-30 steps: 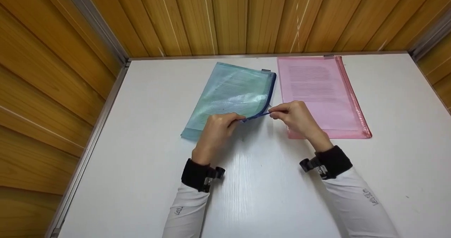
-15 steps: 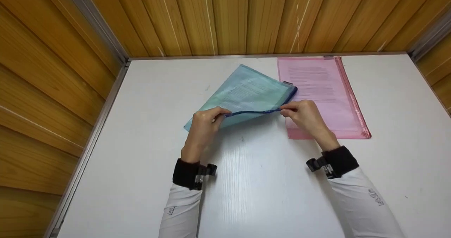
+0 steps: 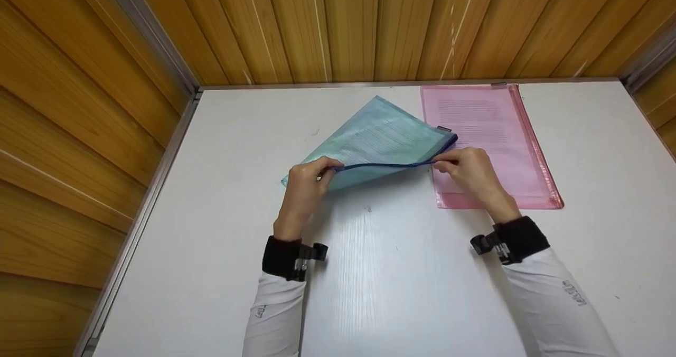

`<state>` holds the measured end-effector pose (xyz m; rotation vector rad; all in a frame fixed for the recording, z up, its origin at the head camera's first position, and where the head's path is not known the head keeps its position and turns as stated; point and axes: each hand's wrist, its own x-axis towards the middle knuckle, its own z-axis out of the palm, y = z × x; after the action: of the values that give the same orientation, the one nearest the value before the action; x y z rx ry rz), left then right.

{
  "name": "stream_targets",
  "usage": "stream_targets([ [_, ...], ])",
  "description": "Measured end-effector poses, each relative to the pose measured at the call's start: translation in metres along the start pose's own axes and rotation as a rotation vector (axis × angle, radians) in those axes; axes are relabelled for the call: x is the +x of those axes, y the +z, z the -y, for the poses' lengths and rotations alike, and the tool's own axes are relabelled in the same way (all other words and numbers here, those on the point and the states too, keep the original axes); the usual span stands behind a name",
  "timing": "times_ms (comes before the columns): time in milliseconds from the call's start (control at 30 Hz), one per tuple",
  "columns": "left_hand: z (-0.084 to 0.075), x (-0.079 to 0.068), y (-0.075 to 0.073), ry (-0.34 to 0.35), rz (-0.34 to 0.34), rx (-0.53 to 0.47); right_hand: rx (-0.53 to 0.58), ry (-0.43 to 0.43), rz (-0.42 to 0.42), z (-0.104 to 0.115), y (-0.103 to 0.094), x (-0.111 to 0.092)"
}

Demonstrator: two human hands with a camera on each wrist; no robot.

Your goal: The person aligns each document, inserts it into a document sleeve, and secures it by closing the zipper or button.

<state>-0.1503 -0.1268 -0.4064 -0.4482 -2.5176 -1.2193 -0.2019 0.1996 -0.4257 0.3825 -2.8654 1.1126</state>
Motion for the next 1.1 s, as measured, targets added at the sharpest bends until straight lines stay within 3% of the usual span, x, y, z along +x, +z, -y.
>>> stream_targets([
  [367,0.005,0.001,0.002,0.016,0.019,0.025,-0.008,0.011,0.008,-0.009,-0.009,0.002],
  [500,0.008,0.001,0.0,-0.007,0.018,0.025,-0.02,0.012,-0.011,-0.009,-0.013,0.003],
  [800,0.019,-0.002,-0.018,-0.07,-0.079,0.035,-0.057,0.062,-0.057,-0.019,-0.027,0.0],
  [1100,0.021,-0.001,-0.024,-0.08,-0.098,0.044,-0.061,0.131,-0.06,-0.035,-0.038,-0.005],
])
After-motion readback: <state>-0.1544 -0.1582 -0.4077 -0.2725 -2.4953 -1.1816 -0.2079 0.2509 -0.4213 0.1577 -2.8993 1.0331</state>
